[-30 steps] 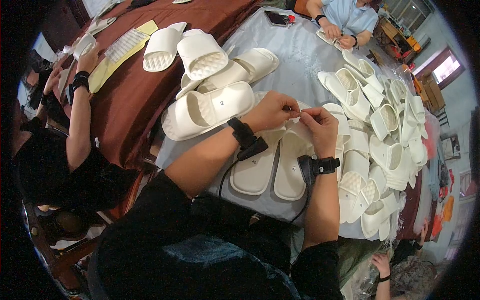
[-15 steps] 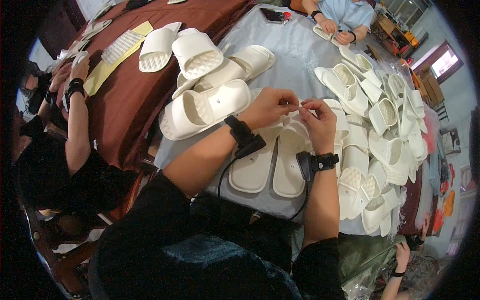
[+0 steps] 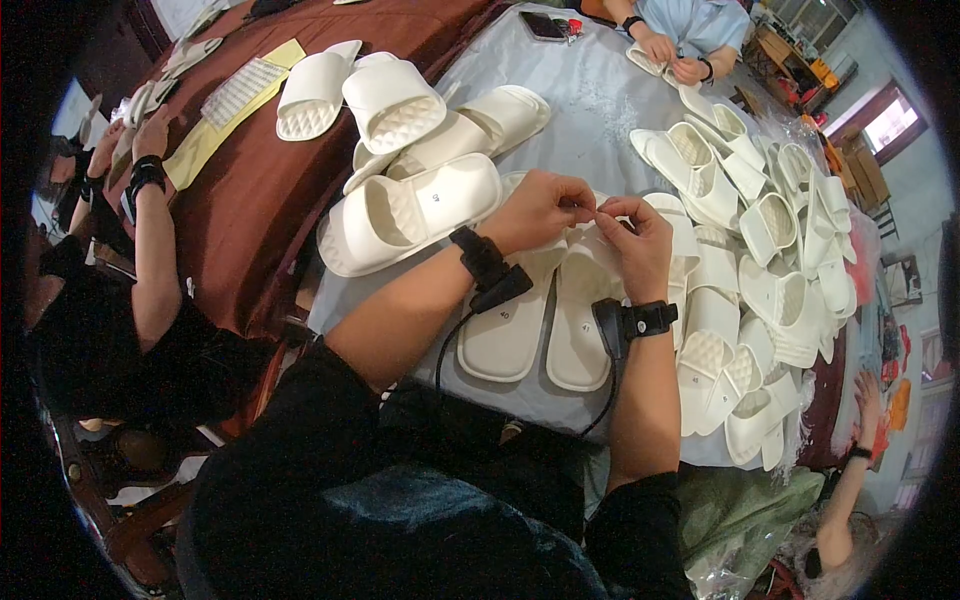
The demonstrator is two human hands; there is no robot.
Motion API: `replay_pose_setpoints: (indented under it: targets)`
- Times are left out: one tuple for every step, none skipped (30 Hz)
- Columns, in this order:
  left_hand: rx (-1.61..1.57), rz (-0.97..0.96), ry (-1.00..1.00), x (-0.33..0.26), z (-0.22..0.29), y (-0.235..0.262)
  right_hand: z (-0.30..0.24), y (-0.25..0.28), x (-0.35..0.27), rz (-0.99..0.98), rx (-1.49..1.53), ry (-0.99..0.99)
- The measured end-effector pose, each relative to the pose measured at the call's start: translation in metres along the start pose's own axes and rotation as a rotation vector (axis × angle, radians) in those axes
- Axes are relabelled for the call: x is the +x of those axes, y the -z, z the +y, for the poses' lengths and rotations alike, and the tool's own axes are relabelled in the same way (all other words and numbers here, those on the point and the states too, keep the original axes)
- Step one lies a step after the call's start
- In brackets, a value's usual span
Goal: Inspecting and packaging white slippers into a plastic bag.
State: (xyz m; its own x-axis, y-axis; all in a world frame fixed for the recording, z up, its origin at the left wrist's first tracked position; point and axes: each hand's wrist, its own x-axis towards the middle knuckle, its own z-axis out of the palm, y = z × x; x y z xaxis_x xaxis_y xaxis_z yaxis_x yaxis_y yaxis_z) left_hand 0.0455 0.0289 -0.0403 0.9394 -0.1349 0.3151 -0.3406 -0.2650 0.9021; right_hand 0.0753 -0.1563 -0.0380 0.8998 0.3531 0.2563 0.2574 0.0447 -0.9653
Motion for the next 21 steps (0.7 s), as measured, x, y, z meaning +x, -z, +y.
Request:
replay_pose_setpoints:
  targets:
    - [0.001, 0.0, 0.001, 0.0001, 0.0, 0.0004, 0.0002, -0.0003, 0.0004, 0.0, 0.001, -0.001]
    - [-0.015, -0.003, -0.007, 0.0002, -0.001, 0.0, 0.0006, 0.0, 0.0002, -0.012, -0.014, 0.006]
    - [-0.031, -0.005, -0.015, 0.0003, -0.002, -0.0005, 0.0008, 0.0002, 0.0002, -0.024, -0.029, 0.013]
    - [-0.031, -0.006, -0.015, 0.0003, -0.0028, -0.0009, 0.001, 0.0002, 0.0002, -0.023, -0.03, 0.012]
    - [-0.012, -0.002, -0.019, 0.0002, -0.0022, -0.0013, 0.0017, 0.0003, 0.0002, -0.031, -0.035, 0.017]
    - [0.009, 0.002, -0.023, 0.0003, -0.0015, -0.0016, 0.0022, 0.0005, 0.0002, -0.039, -0.04, 0.021]
    - [0.009, 0.001, -0.023, 0.0004, -0.0007, -0.0017, 0.0025, 0.001, 0.0003, -0.038, -0.04, 0.021]
    - [0.011, 0.007, -0.01, 0.0003, -0.0002, -0.0018, 0.0022, 0.0008, 0.0002, -0.036, -0.036, 0.002]
    - [0.014, 0.013, 0.003, 0.0002, 0.0004, -0.0018, 0.0019, 0.0007, 0.0001, -0.033, -0.032, -0.016]
    - [0.014, 0.012, 0.003, 0.0003, 0.001, -0.0016, 0.0015, 0.0007, -0.0001, -0.033, -0.032, -0.017]
    - [-0.008, 0.008, 0.027, 0.0003, 0.0013, -0.0011, -0.0002, -0.0001, -0.0003, -0.021, -0.049, -0.019]
    - [-0.03, 0.004, 0.05, 0.0002, 0.0015, -0.0006, -0.0015, -0.001, -0.0005, -0.009, -0.066, -0.021]
    - [-0.029, 0.004, 0.051, -0.0002, 0.0016, -0.0003, -0.0005, -0.001, -0.0002, -0.009, -0.066, -0.021]
    - [-0.045, 0.011, 0.04, -0.0003, 0.0015, -0.0006, 0.0015, 0.0005, 0.0003, 0.009, -0.039, -0.022]
    - [-0.062, 0.019, 0.029, -0.0005, 0.0013, -0.0009, 0.0035, 0.0018, 0.0007, 0.027, -0.012, -0.023]
    - [-0.062, 0.019, 0.029, -0.0002, 0.0011, -0.0009, 0.0056, 0.003, 0.0009, 0.027, -0.013, -0.023]
    - [-0.07, 0.006, 0.035, 0.0005, -0.0004, -0.0004, 0.0064, 0.0029, 0.0014, 0.022, 0.015, -0.015]
    - [-0.077, -0.006, 0.041, 0.001, -0.0018, -0.0001, 0.0072, 0.003, 0.0018, 0.016, 0.043, -0.007]
    - [-0.078, -0.005, 0.041, 0.0012, -0.0033, -0.0001, 0.0079, 0.0034, 0.0018, 0.015, 0.043, -0.007]
    - [-0.075, -0.008, 0.035, 0.0013, -0.0036, 0.0004, 0.008, 0.0027, 0.0019, 0.009, 0.028, 0.004]
    - [-0.072, -0.011, 0.028, 0.0012, -0.004, 0.0008, 0.0081, 0.0022, 0.0019, 0.003, 0.014, 0.014]
